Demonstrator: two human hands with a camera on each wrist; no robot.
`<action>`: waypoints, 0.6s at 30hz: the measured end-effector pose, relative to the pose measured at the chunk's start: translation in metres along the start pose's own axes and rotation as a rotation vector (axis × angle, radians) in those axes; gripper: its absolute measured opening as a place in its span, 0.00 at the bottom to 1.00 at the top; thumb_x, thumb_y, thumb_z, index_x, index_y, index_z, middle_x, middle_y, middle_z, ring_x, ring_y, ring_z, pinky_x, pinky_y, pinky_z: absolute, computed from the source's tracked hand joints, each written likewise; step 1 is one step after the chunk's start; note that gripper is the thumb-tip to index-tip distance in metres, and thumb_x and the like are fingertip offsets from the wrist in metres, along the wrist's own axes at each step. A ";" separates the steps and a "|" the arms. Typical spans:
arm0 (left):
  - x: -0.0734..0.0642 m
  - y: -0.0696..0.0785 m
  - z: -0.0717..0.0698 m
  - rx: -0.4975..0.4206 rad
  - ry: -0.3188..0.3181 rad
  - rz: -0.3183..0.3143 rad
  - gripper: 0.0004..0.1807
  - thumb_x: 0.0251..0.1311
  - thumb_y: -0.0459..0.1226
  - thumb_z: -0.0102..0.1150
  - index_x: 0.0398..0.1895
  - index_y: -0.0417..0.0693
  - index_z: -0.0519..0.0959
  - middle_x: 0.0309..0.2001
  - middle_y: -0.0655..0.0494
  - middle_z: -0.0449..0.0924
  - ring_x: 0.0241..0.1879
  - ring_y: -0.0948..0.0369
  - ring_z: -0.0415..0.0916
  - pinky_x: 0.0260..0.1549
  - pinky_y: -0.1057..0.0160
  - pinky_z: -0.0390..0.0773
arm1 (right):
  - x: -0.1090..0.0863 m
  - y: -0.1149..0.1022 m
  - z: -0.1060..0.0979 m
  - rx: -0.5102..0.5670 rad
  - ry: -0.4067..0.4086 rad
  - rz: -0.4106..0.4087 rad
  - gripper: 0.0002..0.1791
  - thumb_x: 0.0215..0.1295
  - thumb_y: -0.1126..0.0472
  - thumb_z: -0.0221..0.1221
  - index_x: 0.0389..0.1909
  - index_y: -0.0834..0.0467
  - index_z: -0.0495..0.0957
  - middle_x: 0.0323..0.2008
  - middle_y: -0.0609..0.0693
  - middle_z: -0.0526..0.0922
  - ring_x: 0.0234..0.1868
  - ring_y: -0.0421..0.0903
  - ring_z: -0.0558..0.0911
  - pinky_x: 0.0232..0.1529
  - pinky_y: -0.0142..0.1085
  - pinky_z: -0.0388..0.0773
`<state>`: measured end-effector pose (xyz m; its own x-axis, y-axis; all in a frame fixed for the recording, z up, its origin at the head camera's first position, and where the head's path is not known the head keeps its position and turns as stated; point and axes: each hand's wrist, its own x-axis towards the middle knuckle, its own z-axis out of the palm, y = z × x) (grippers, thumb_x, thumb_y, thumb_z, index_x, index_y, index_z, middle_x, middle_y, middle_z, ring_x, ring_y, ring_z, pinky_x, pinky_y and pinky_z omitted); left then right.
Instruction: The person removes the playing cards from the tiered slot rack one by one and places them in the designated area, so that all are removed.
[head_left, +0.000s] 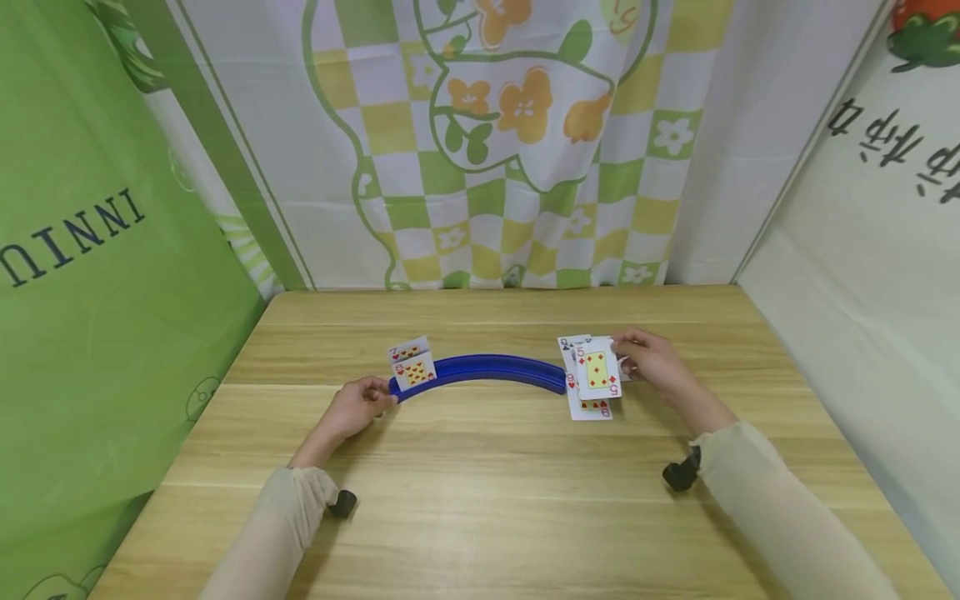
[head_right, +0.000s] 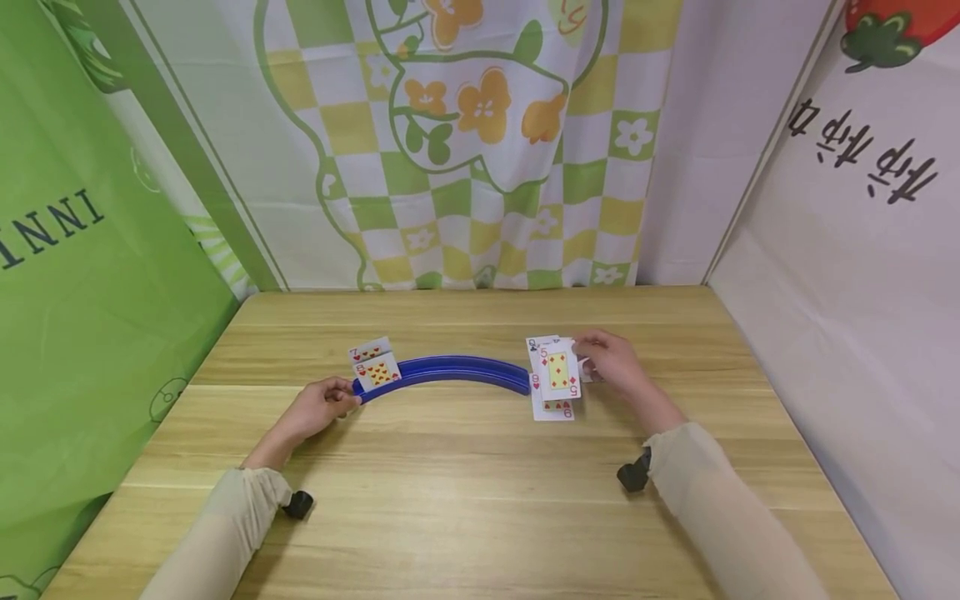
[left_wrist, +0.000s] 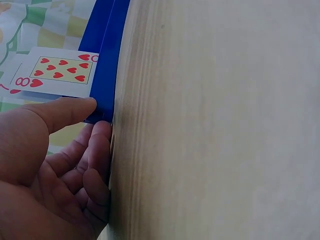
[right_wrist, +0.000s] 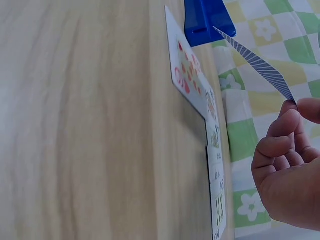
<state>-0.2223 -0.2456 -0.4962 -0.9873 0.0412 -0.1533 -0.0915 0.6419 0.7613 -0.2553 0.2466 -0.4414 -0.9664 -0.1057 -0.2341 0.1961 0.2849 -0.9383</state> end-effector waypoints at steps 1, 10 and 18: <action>0.000 0.000 0.000 -0.001 0.000 -0.001 0.14 0.62 0.38 0.65 0.47 0.40 0.79 0.34 0.51 0.82 0.29 0.62 0.73 0.28 0.66 0.72 | -0.001 0.001 -0.001 -0.001 -0.001 0.001 0.19 0.74 0.60 0.52 0.59 0.69 0.68 0.36 0.40 0.75 0.32 0.36 0.74 0.34 0.30 0.75; 0.000 0.000 0.000 0.004 0.001 0.000 0.15 0.62 0.39 0.65 0.48 0.40 0.79 0.34 0.51 0.83 0.29 0.62 0.74 0.28 0.66 0.72 | -0.003 0.008 -0.009 -0.065 -0.011 0.015 0.18 0.73 0.60 0.53 0.56 0.68 0.69 0.39 0.43 0.75 0.33 0.38 0.76 0.36 0.32 0.76; 0.001 -0.001 0.000 0.013 0.003 -0.002 0.14 0.63 0.39 0.64 0.48 0.40 0.79 0.35 0.51 0.82 0.29 0.62 0.73 0.28 0.66 0.72 | -0.001 0.014 -0.014 -0.165 -0.030 0.062 0.22 0.73 0.60 0.53 0.60 0.70 0.70 0.38 0.47 0.78 0.33 0.37 0.76 0.35 0.31 0.77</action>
<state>-0.2230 -0.2461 -0.4975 -0.9875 0.0381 -0.1528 -0.0914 0.6518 0.7529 -0.2543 0.2641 -0.4512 -0.9473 -0.1106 -0.3005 0.2233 0.4443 -0.8676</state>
